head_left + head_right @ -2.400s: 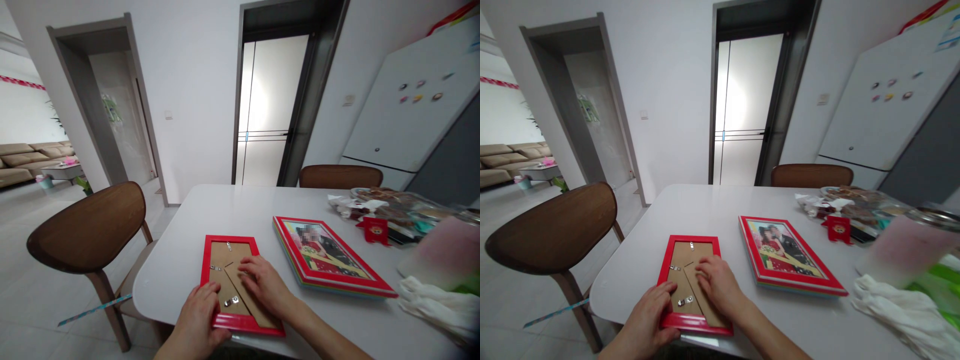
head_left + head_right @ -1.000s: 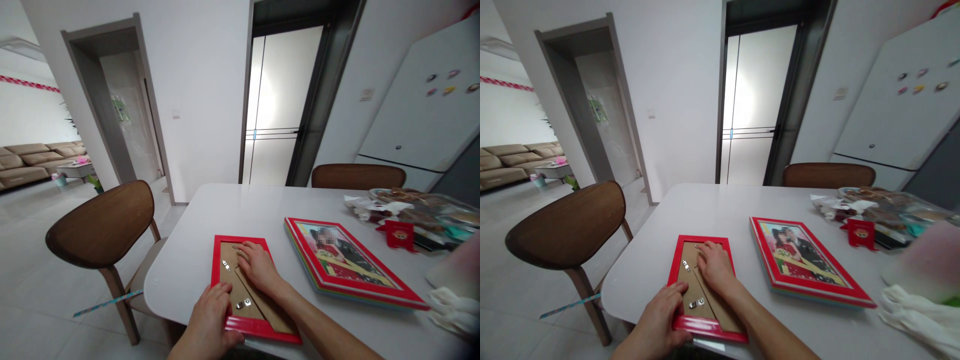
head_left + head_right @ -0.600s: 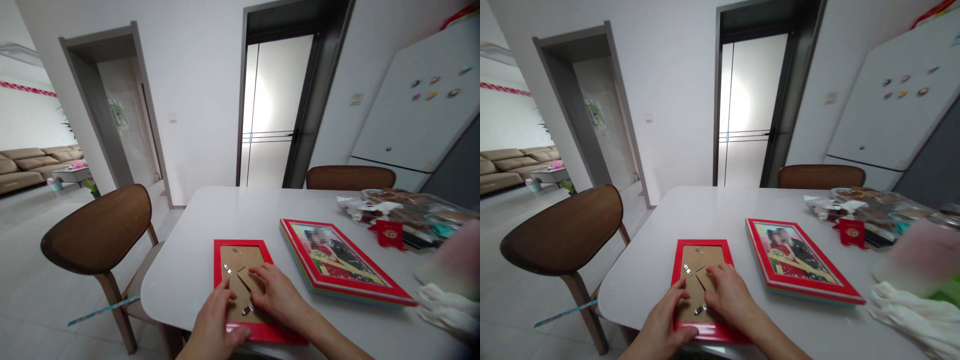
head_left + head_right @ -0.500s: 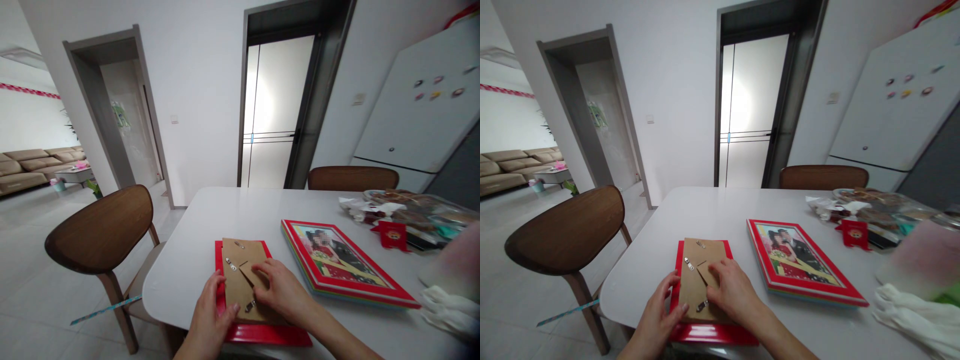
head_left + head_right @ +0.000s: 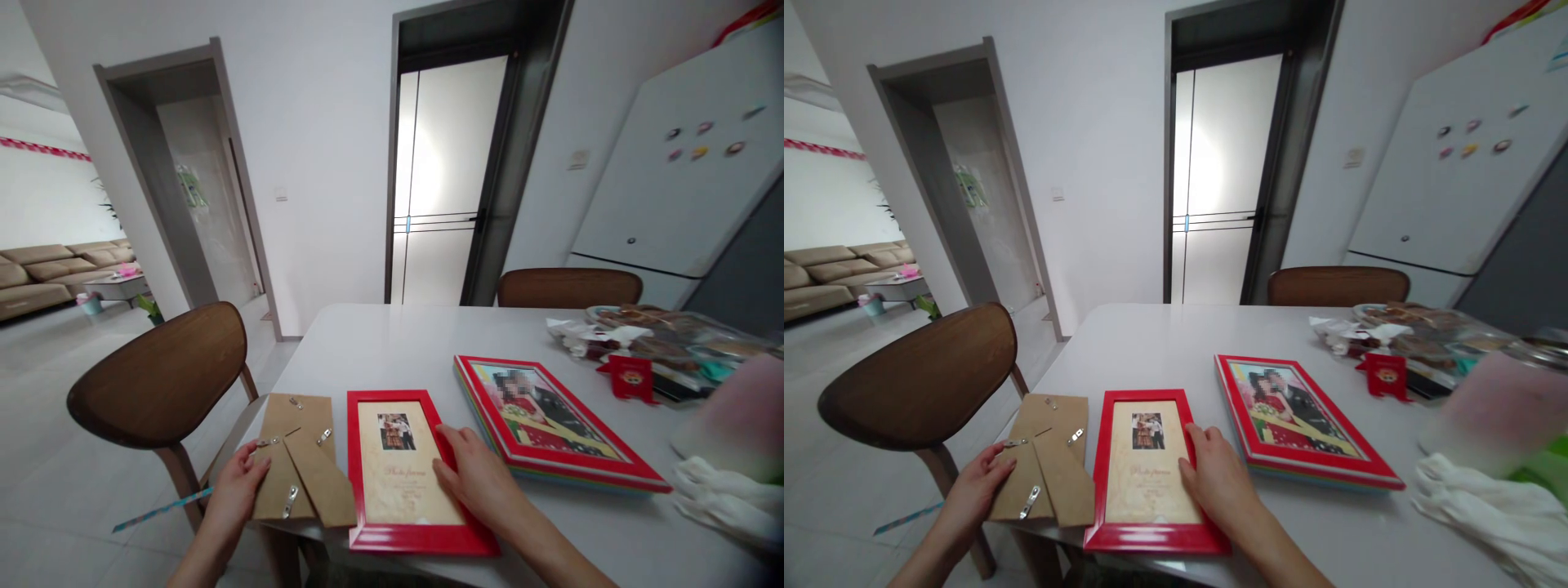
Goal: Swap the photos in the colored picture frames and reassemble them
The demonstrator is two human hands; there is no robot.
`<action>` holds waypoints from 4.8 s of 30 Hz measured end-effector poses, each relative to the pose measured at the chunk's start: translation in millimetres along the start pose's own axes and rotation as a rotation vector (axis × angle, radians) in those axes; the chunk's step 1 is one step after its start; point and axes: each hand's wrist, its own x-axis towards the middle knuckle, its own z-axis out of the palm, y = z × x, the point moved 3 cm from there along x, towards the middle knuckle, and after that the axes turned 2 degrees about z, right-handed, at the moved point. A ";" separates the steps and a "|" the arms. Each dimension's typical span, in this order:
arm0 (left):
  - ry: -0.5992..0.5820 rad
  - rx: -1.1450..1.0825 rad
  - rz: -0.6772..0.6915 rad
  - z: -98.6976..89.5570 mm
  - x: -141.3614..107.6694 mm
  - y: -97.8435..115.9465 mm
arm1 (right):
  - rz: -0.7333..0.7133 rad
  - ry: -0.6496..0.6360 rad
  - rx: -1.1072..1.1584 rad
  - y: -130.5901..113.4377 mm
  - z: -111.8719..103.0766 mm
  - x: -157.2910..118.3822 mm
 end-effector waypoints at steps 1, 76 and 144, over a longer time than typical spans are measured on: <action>0.014 0.059 0.009 -5.6 3.2 -2.1 | 0.022 -0.011 -0.016 2.0 3.1 0.1; -0.066 -0.409 0.179 140.7 -67.8 30.7 | 0.366 -0.143 1.563 -42.8 8.8 -8.3; -0.540 0.930 0.682 135.3 -70.4 27.5 | -0.349 0.086 0.094 3.9 1.6 -43.0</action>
